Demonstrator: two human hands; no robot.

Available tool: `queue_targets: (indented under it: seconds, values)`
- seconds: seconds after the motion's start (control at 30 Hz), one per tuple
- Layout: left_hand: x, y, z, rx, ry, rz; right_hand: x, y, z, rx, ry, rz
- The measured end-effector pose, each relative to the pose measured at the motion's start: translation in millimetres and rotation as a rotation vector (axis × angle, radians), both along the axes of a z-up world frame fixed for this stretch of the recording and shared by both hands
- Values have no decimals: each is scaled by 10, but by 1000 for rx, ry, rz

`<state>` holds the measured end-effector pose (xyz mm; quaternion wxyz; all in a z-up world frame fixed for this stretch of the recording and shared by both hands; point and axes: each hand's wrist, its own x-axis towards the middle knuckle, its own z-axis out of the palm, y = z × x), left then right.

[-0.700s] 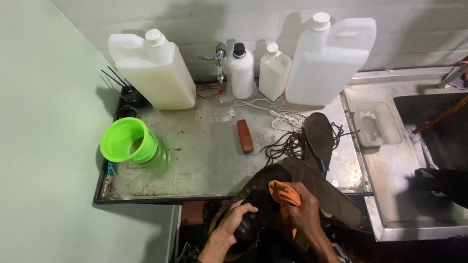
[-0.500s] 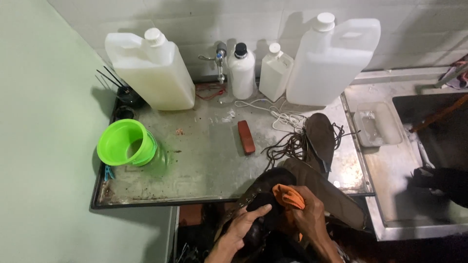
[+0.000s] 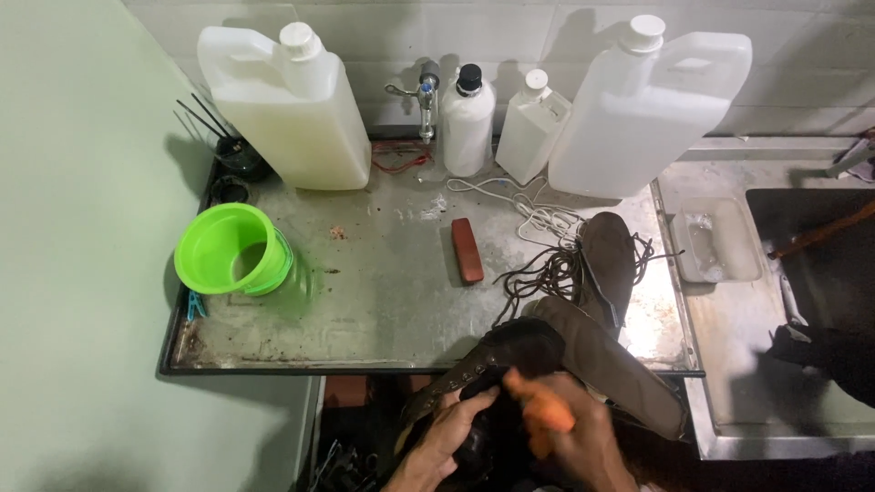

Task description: Cleaning a leather boot with a cloth and using a small hand tool to perform repairs on the shoe.

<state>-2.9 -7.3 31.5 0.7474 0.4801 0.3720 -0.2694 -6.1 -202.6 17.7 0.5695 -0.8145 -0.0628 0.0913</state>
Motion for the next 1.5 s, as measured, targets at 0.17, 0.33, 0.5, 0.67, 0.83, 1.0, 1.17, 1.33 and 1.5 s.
queue_targets:
  seconds: [0.17,0.33,0.5,0.67,0.83,1.0,1.17,1.33,1.5]
  values:
    - [33,65,177,-54,122,-57,74,70,22,-134,-92,-132]
    - [19,-79,121,-138,5,179,75,32,21,21,-243,313]
    - [40,-137,230,-154,30,178,41,149,-11,-1,-88,-53]
    - [45,-119,167,-187,10,157,88,160,306,-67,-250,165]
    - [38,-114,185,-215,-22,172,35,169,69,-256,-297,-193]
    - [-81,-120,-298,-298,-34,190,45,111,116,53,-149,301]
    - [44,-112,298,-348,42,241,108,136,-56,-208,-168,-121]
    - [-35,-102,-104,-443,5,150,29,140,80,-91,-140,352]
    - [55,-135,283,-421,64,312,264,91,172,-223,-239,-214]
